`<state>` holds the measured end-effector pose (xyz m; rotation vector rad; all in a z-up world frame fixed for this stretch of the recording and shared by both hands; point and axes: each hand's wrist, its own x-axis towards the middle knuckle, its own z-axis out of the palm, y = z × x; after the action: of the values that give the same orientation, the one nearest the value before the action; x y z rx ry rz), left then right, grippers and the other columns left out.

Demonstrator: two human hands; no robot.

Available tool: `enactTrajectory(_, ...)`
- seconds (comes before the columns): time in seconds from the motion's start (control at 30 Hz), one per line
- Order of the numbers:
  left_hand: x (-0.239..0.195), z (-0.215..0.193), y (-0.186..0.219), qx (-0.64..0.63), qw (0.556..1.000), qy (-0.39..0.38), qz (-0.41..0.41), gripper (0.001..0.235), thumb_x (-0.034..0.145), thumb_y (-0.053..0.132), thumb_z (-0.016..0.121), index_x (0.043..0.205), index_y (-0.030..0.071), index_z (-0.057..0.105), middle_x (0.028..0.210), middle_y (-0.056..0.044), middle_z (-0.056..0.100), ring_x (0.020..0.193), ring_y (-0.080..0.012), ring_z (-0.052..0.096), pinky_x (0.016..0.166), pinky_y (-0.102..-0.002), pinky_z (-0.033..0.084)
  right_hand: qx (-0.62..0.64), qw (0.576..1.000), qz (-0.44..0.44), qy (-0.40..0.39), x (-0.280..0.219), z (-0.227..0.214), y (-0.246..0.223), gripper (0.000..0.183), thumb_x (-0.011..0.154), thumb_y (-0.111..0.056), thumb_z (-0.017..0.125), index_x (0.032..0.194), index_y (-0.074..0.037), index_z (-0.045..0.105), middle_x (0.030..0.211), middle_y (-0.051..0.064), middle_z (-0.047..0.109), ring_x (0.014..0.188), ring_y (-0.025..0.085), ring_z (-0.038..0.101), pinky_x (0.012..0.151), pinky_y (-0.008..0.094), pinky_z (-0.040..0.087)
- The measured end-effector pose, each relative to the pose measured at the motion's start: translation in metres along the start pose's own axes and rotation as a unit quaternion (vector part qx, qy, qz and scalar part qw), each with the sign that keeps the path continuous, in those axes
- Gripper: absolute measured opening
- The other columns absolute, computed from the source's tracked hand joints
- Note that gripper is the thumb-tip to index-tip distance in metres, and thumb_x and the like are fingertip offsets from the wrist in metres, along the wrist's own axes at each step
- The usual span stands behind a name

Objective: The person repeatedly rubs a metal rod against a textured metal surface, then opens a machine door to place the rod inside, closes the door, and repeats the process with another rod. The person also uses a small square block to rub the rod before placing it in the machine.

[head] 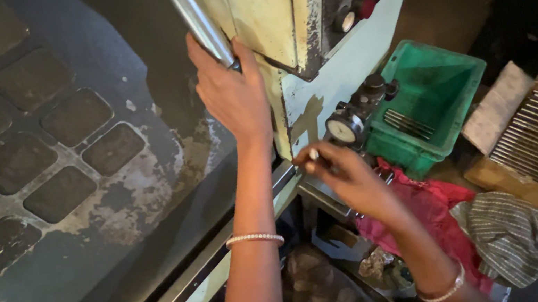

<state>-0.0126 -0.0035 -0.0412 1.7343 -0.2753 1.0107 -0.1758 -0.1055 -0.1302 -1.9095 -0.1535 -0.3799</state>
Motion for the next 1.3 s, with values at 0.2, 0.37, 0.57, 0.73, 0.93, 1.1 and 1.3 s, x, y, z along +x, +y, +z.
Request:
enactTrajectory(0.2, -0.004, 0.001, -0.004, 0.013, 0.999, 0.025, 0.035, 0.063, 0.101, 0.028, 0.068, 0.15, -0.001, 0.041, 0.113, -0.02, 0.071, 0.101, -0.037, 0.068, 0.098, -0.049, 0.048, 0.009, 0.989, 0.108, 0.096, -0.018, 0.013, 0.083, 0.019, 0.093, -0.003, 0.069, 0.112, -0.003, 0.069, 0.092, 0.003, 0.07, 0.084, 0.009, 0.063, 0.072, 0.027, 0.052)
enactTrajectory(0.37, -0.009, 0.001, -0.008, 0.014, 0.999, 0.02, 0.047, 0.067, 0.099, 0.029, 0.07, 0.151, 0.0, 0.039, 0.109, -0.016, 0.072, 0.1, -0.0298, 0.069, 0.104, -0.045, 0.044, 0.003, 0.986, 0.066, 0.155, -0.031, 0.01, 0.133, 0.014, 0.093, 0.0, 0.07, 0.107, -0.001, 0.07, 0.092, 0.002, 0.07, 0.085, 0.008, 0.063, 0.077, 0.025, 0.053)
enactTrajectory(0.57, -0.009, 0.002, -0.014, 0.03, 0.997, 0.025, 0.069, 0.071, 0.098, 0.029, 0.073, 0.152, 0.0, 0.037, 0.107, -0.016, 0.071, 0.101, -0.029, 0.069, 0.104, -0.045, 0.044, -0.099, 0.965, 0.151, 0.192, -0.047, 0.02, 0.155, 0.015, 0.095, -0.01, 0.074, 0.106, 0.0, 0.069, 0.086, 0.012, 0.073, 0.076, 0.018, 0.065, 0.071, 0.033, 0.053)
enactTrajectory(0.73, -0.009, 0.002, -0.015, 0.035, 0.996, 0.028, 0.078, 0.07, 0.098, 0.029, 0.073, 0.151, 0.001, 0.037, 0.11, -0.016, 0.071, 0.1, -0.0292, 0.069, 0.103, -0.044, 0.045, -0.129, 0.973, 0.054, 0.182, -0.063, 0.032, 0.157, 0.02, 0.094, -0.008, 0.066, 0.113, -0.001, 0.064, 0.1, 0.02, 0.074, 0.093, 0.035, 0.074, 0.077, 0.041, 0.056)
enactTrajectory(0.93, -0.01, 0.001, -0.017, 0.023, 0.997, 0.012, 0.069, 0.071, 0.098, 0.029, 0.073, 0.152, 0.002, 0.036, 0.104, -0.014, 0.071, 0.097, -0.0275, 0.069, 0.102, -0.044, 0.045, -0.177, 0.956, 0.126, 0.199, -0.067, 0.036, 0.149, 0.02, 0.096, -0.012, 0.067, 0.113, -0.002, 0.065, 0.093, 0.023, 0.072, 0.085, 0.04, 0.073, 0.068, 0.044, 0.055)
enactTrajectory(1.1, -0.01, 0.002, -0.017, 0.025, 0.998, 0.016, 0.063, 0.071, 0.097, 0.03, 0.074, 0.152, 0.003, 0.037, 0.101, -0.013, 0.071, 0.095, -0.0268, 0.07, 0.101, -0.044, 0.046, -0.15, 0.957, 0.1, 0.228, -0.061, 0.034, 0.146, 0.019, 0.094, -0.012, 0.067, 0.111, -0.002, 0.067, 0.091, 0.019, 0.074, 0.078, 0.032, 0.075, 0.067, 0.04, 0.055)
enactTrajectory(1.3, -0.011, 0.002, -0.019, 0.015, 0.997, 0.017, 0.068, 0.071, 0.097, 0.031, 0.075, 0.152, 0.005, 0.038, 0.102, -0.014, 0.071, 0.097, -0.0273, 0.069, 0.104, -0.044, 0.045, -0.154, 0.953, 0.083, 0.249, -0.045, 0.026, 0.151, 0.013, 0.095, -0.008, 0.068, 0.105, 0.0, 0.067, 0.088, 0.019, 0.073, 0.076, 0.03, 0.072, 0.068, 0.04, 0.053)
